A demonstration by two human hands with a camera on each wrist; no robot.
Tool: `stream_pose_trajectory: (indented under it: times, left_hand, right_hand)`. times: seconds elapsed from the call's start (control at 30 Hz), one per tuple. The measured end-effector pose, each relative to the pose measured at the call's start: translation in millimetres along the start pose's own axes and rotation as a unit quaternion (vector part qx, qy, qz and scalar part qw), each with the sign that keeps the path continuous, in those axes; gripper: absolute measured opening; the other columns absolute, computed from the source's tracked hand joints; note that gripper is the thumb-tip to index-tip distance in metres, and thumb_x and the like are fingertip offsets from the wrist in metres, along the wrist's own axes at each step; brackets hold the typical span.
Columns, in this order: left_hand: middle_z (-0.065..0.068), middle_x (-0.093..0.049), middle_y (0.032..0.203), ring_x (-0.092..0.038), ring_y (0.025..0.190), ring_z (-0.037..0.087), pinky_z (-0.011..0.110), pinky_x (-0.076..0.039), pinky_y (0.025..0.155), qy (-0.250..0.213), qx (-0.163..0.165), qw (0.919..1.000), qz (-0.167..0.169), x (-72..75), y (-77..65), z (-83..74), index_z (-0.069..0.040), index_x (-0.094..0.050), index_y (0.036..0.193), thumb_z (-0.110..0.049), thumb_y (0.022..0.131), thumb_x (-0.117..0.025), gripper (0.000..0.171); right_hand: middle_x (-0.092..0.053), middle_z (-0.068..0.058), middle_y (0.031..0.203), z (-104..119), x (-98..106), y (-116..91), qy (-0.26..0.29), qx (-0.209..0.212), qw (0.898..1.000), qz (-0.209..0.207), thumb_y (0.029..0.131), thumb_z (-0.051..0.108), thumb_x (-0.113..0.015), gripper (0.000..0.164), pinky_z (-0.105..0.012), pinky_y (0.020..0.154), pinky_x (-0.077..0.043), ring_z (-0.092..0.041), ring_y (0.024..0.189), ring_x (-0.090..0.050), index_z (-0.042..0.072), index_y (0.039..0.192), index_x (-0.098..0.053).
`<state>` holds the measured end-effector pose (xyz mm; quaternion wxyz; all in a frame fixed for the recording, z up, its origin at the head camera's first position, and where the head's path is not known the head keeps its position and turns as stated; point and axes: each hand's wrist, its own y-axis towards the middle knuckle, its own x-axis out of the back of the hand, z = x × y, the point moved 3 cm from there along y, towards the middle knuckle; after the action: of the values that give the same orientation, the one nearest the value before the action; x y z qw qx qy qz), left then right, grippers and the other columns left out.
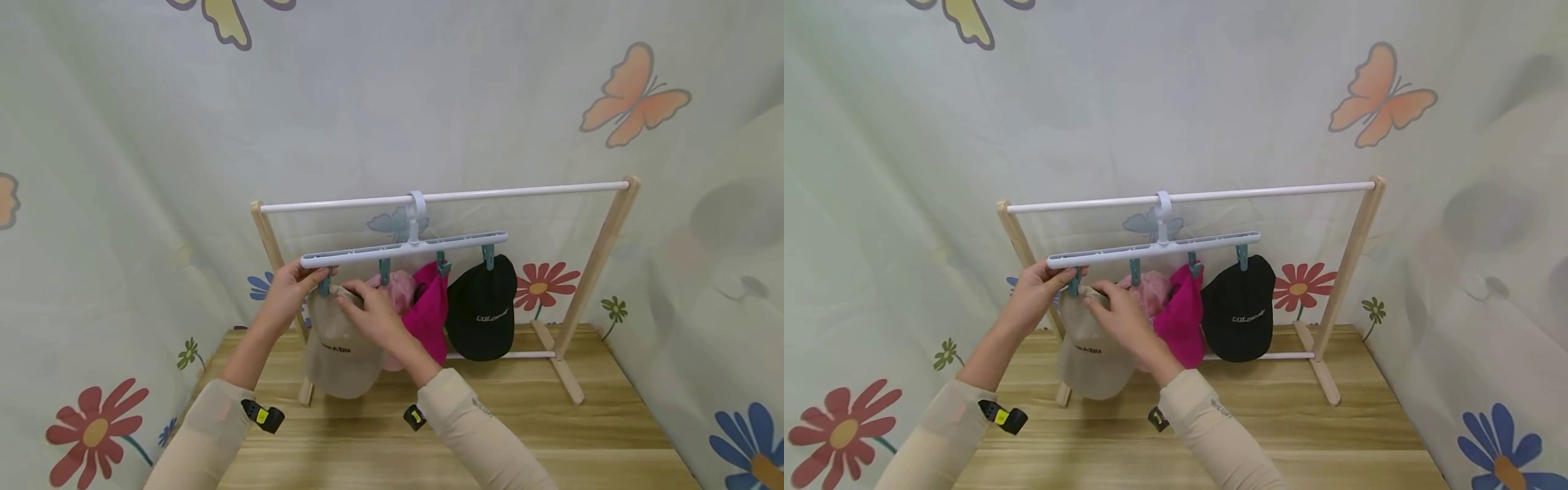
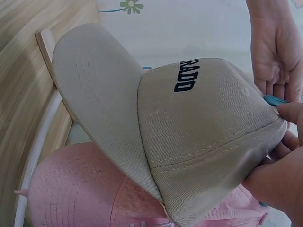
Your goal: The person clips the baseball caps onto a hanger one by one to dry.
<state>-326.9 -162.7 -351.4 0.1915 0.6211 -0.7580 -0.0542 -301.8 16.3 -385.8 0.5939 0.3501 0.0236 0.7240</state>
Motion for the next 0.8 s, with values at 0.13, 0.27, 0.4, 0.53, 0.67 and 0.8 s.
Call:
stream_pose_trajectory:
  times: [0.13,0.27,0.4,0.53,0.67,0.8]
  left_hand:
    - [0.018,-0.071,0.122,-0.065,0.111,0.013,0.023,-0.050,0.091,0.004,-0.003,1.0000,-0.003,-1.2,0.6,-0.2,0.000,-0.065,0.128,-0.021,0.101,-0.065,0.035]
    - [0.020,-0.071,0.119,-0.066,0.109,0.011,0.022,-0.051,0.092,0.006,-0.015,0.9998,-0.009,-2.3,0.6,1.4,0.002,-0.065,0.126,-0.019,0.100,-0.066,0.034]
    - [0.023,-0.070,0.118,-0.068,0.106,0.010,0.021,-0.052,0.092,0.010,-0.023,0.9995,-0.021,-3.6,-0.2,3.4,0.004,-0.065,0.124,-0.018,0.100,-0.067,0.033]
    - [0.024,-0.070,0.118,-0.067,0.103,0.008,0.020,-0.052,0.090,0.021,-0.029,0.9989,-0.032,-3.2,-0.8,5.0,0.004,-0.065,0.123,-0.018,0.099,-0.068,0.033]
    - [0.024,-0.069,0.118,-0.067,0.100,0.007,0.019,-0.052,0.085,0.029,-0.034,0.9983,-0.038,-2.2,-0.9,8.2,0.004,-0.064,0.123,-0.018,0.099,-0.069,0.033]
    - [0.023,-0.068,0.118,-0.065,0.099,0.007,0.018,-0.051,0.082,0.042,-0.036,0.9976,-0.042,-0.2,-1.8,11.4,0.003,-0.063,0.125,-0.017,0.099,-0.069,0.034]
  right_hand:
    - [-0.069,-0.012,0.127,-1,2,0,0.004,0.008,1.000,-0.005,0.102,0.021,-0.064,0.031,-0.041,0.102,-0.051,-0.024,0.119,-0.065,0.004,0.128,-0.065]
    - [-0.069,-0.012,0.127,-1,4,-1,0.007,0.015,1.000,-0.010,0.102,0.020,-0.064,0.031,-0.040,0.102,-0.051,-0.024,0.120,-0.065,0.003,0.128,-0.065]
    - [-0.069,-0.013,0.128,0,5,-3,0.015,0.019,1.000,-0.010,0.102,0.017,-0.064,0.030,-0.038,0.103,-0.051,-0.024,0.121,-0.064,0.002,0.128,-0.064]
    - [-0.068,-0.012,0.127,0,7,-5,0.025,0.018,0.999,-0.011,0.102,0.013,-0.062,0.029,-0.035,0.102,-0.051,-0.023,0.121,-0.064,0.003,0.129,-0.063]
    - [-0.068,-0.010,0.127,0,10,-7,0.026,0.018,0.999,-0.010,0.102,0.011,-0.061,0.029,-0.035,0.100,-0.053,-0.022,0.118,-0.064,0.004,0.130,-0.064]
    - [-0.068,-0.009,0.129,-1,13,-9,0.018,0.022,1.000,-0.001,0.103,0.010,-0.059,0.030,-0.035,0.100,-0.052,-0.022,0.118,-0.064,0.004,0.131,-0.064]
